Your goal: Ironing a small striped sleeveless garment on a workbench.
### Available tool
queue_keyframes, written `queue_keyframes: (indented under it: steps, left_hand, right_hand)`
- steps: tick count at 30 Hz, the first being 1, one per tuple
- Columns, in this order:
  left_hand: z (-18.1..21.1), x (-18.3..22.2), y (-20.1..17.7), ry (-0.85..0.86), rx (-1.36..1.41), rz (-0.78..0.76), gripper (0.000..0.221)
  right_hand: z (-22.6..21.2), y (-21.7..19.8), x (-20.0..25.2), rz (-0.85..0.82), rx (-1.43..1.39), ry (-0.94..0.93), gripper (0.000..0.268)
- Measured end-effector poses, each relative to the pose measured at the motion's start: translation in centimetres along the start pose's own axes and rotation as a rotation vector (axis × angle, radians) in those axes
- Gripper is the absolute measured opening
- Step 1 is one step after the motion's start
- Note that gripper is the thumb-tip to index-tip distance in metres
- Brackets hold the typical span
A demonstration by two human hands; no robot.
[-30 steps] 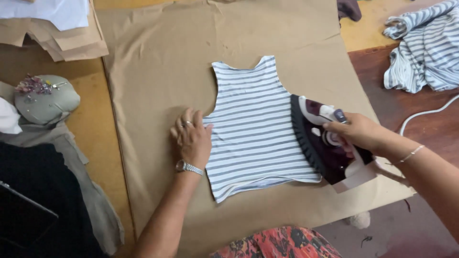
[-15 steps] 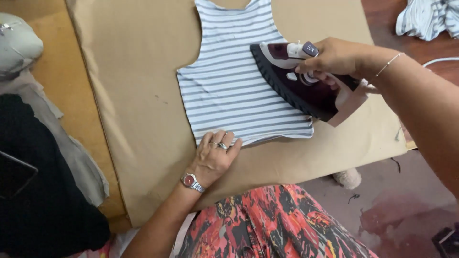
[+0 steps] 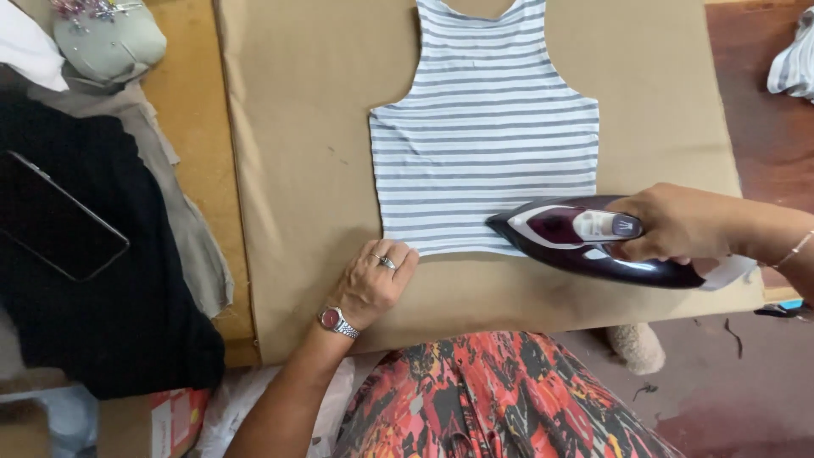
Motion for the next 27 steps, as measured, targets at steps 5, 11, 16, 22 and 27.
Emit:
queue_keyframes:
  steps: [5,11,16,22,27]
  left_hand:
    - [0.3,0.6,0.5,0.031,0.0,0.033,0.021]
    - [-0.5,2.6,2.8,0.043,-0.001,0.015,0.018]
    - [-1.0,3.6,3.3,-0.044,-0.013,0.028,0.015]
    - [-0.4,1.6,2.5,-0.157,0.004,-0.019,0.02]
    - [4.0,-3.9,6.4,-0.111,0.094,-0.193,0.041]
  right_hand:
    - [-9.1,-1.8,-2.0,0.046,0.136,-0.158,0.02]
    - [-9.6,-3.9,-4.3,0.273,-0.019,-0.172,0.022]
    - [0.2,-6.3,-0.9,0.476,-0.273,0.134,0.035]
    - [14.6,-5.8,-1.8,0.718,-0.43,0.186,0.039]
    - [11.7,-4.4,1.1,1.231,0.36,0.075,0.052]
Point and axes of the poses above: each hand's wrist, its own x-axis away from the middle knuckle, its own y-axis out of the palm, z = x × y, the point moved 5 cm from there along -x, towards the middle knuckle, and after that the axes turned 12 degrees about -y, right-handed, at the moved point
